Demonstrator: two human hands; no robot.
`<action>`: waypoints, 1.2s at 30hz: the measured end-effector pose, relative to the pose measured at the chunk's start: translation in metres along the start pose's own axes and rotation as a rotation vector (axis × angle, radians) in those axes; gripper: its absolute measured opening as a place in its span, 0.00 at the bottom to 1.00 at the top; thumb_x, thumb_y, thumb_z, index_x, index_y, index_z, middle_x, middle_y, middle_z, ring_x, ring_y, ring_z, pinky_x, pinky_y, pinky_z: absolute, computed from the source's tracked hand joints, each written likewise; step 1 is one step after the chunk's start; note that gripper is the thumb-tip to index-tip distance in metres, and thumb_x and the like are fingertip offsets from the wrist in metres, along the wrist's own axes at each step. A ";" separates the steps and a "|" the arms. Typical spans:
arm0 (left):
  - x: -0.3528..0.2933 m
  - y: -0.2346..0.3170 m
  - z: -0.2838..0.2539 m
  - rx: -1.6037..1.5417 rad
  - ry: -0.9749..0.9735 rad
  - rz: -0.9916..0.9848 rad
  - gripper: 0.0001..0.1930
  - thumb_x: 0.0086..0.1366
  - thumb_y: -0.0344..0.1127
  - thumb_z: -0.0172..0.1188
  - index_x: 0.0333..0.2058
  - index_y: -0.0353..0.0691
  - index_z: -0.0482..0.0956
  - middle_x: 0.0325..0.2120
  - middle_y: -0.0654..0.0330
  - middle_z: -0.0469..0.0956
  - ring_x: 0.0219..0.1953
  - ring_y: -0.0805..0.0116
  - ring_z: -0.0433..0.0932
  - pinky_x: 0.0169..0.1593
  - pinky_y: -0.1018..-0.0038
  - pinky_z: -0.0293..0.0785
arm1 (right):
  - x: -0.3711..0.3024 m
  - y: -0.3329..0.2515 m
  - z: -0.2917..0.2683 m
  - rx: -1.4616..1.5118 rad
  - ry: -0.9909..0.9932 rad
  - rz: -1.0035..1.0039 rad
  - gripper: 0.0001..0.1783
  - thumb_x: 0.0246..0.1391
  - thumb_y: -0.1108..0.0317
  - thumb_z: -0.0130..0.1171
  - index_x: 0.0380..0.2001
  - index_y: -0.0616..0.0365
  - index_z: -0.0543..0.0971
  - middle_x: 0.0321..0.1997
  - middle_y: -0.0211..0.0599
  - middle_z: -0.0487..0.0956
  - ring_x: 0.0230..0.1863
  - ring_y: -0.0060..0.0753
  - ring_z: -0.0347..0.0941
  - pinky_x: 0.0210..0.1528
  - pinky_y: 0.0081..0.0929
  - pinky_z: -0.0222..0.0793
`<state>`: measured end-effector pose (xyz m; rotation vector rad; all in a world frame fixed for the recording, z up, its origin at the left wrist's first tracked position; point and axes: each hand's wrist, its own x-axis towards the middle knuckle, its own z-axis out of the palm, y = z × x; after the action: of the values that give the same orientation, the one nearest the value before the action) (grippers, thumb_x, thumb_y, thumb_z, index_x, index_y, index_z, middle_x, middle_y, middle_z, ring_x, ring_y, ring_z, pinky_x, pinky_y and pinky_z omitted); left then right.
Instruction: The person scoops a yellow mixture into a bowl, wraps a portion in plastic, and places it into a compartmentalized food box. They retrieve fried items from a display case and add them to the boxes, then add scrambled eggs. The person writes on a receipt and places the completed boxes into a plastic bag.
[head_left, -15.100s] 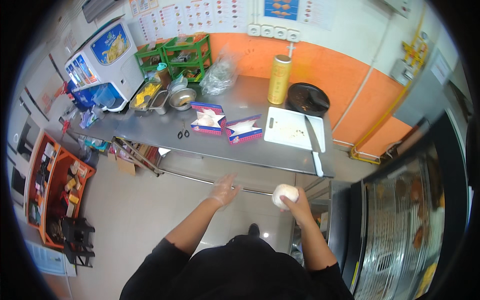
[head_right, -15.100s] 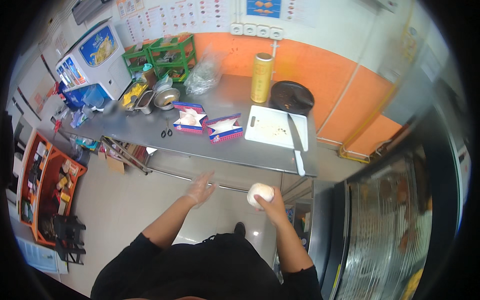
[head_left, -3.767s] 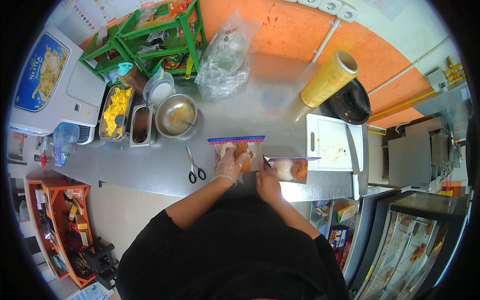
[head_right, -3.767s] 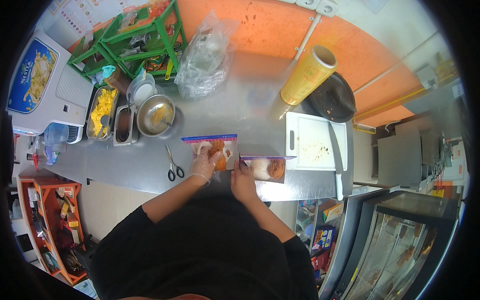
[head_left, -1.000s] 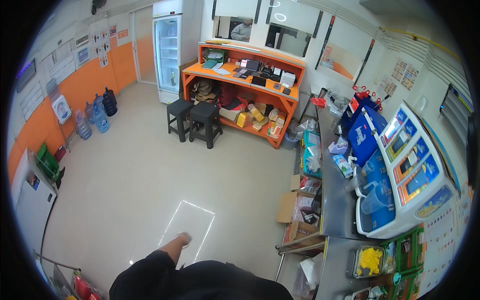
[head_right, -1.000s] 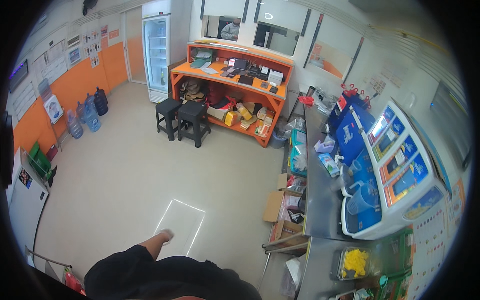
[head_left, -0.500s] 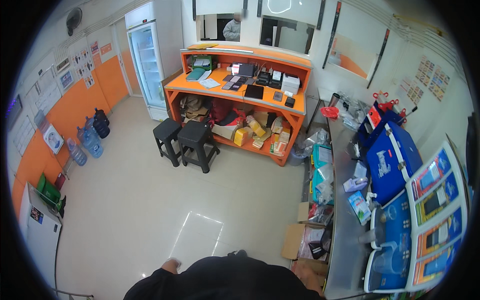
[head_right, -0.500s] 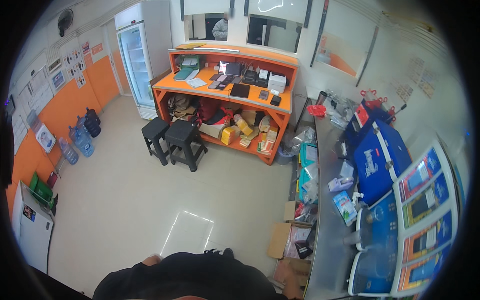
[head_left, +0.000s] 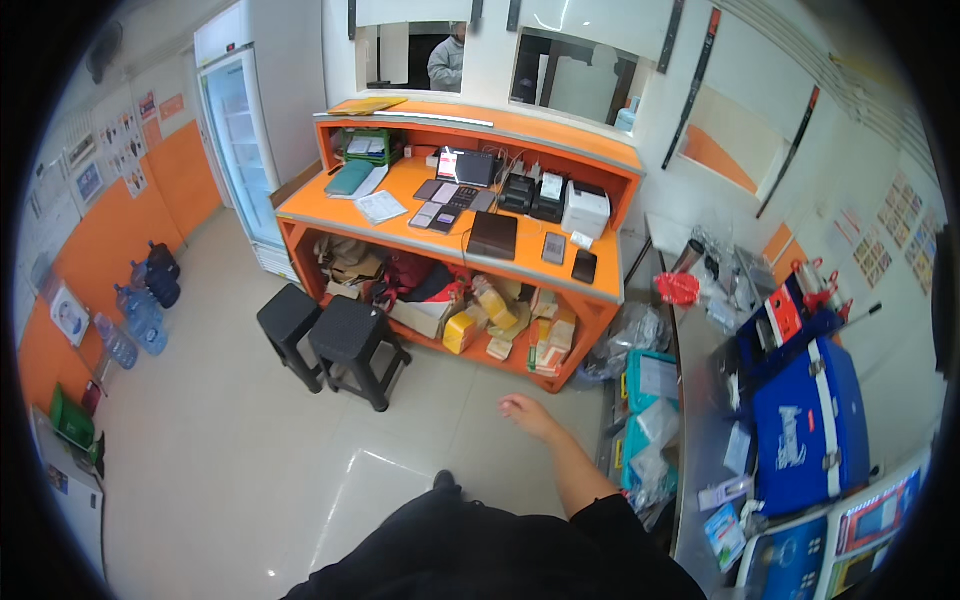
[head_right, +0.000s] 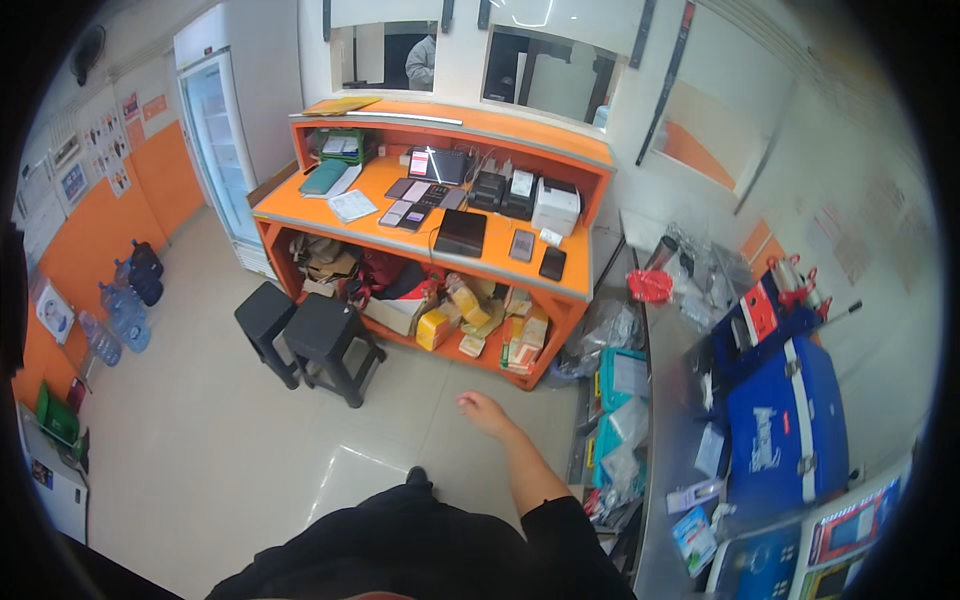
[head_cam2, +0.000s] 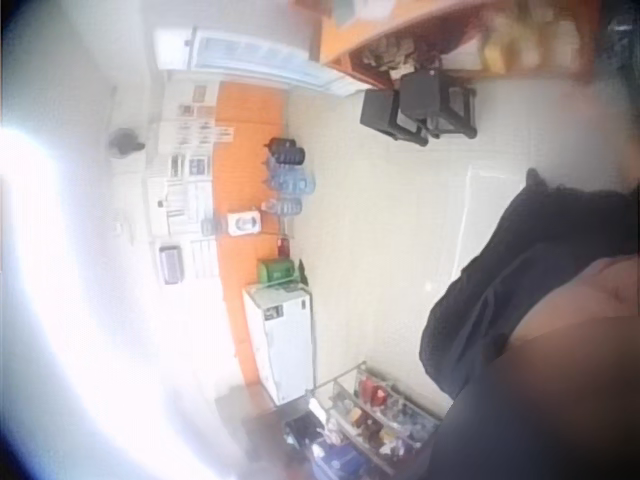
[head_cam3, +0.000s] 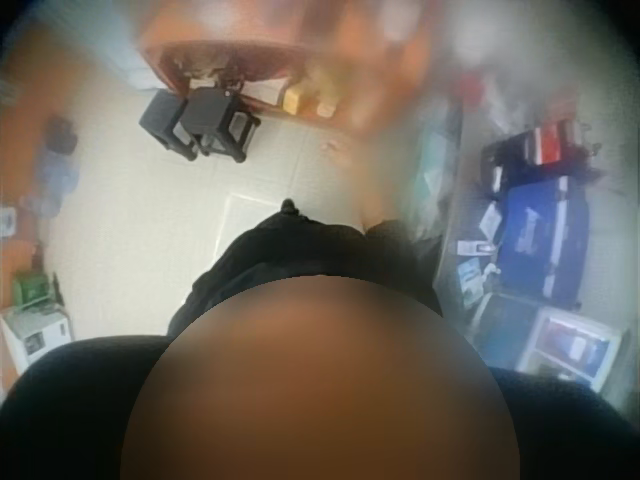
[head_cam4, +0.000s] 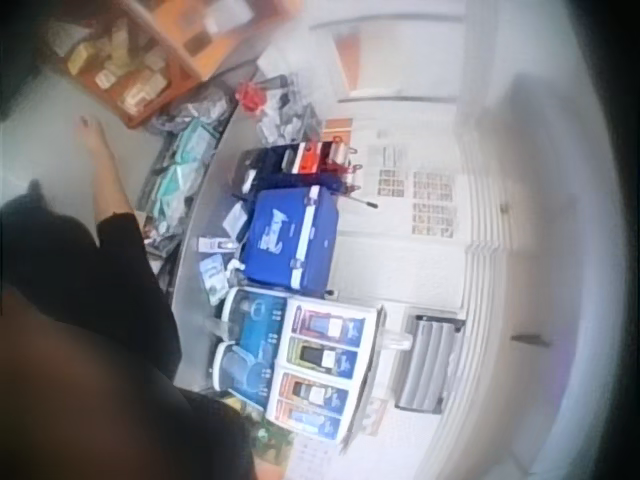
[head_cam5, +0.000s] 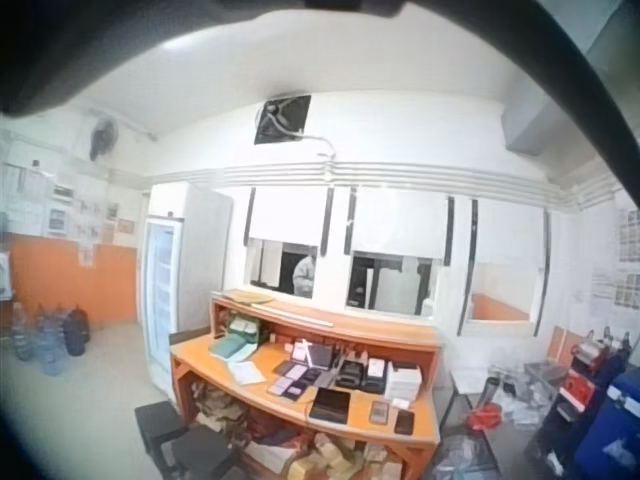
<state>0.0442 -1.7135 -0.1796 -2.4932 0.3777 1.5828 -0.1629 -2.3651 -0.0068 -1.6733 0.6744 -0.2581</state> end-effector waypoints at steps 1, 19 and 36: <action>0.023 0.023 -0.026 0.032 0.003 0.004 0.19 0.69 0.43 0.52 0.54 0.44 0.80 0.57 0.49 0.78 0.60 0.50 0.76 0.61 0.58 0.74 | 0.014 -0.004 -0.007 0.022 -0.051 0.058 0.18 0.68 0.63 0.55 0.55 0.60 0.76 0.47 0.34 0.81 0.46 0.30 0.77 0.49 0.30 0.74; -0.081 0.865 -0.542 0.213 0.808 0.966 0.19 0.66 0.47 0.60 0.52 0.47 0.81 0.72 0.34 0.46 0.67 0.40 0.66 0.68 0.59 0.65 | 0.458 -0.079 -0.418 -0.501 0.283 -0.310 0.32 0.56 0.68 0.66 0.63 0.61 0.68 0.62 0.54 0.73 0.64 0.51 0.71 0.65 0.37 0.67; 0.028 1.155 -0.581 0.814 0.721 0.882 0.27 0.71 0.45 0.54 0.62 0.31 0.70 0.74 0.40 0.45 0.77 0.48 0.46 0.76 0.59 0.45 | 0.670 -0.159 -0.490 -1.647 -0.222 -0.764 0.13 0.51 0.60 0.67 0.39 0.49 0.87 0.60 0.35 0.78 0.72 0.38 0.61 0.75 0.63 0.45</action>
<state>0.2135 -2.9770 0.0381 -2.1409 1.9337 0.3335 0.1660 -3.1324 0.1231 -3.4451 -0.1421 0.0263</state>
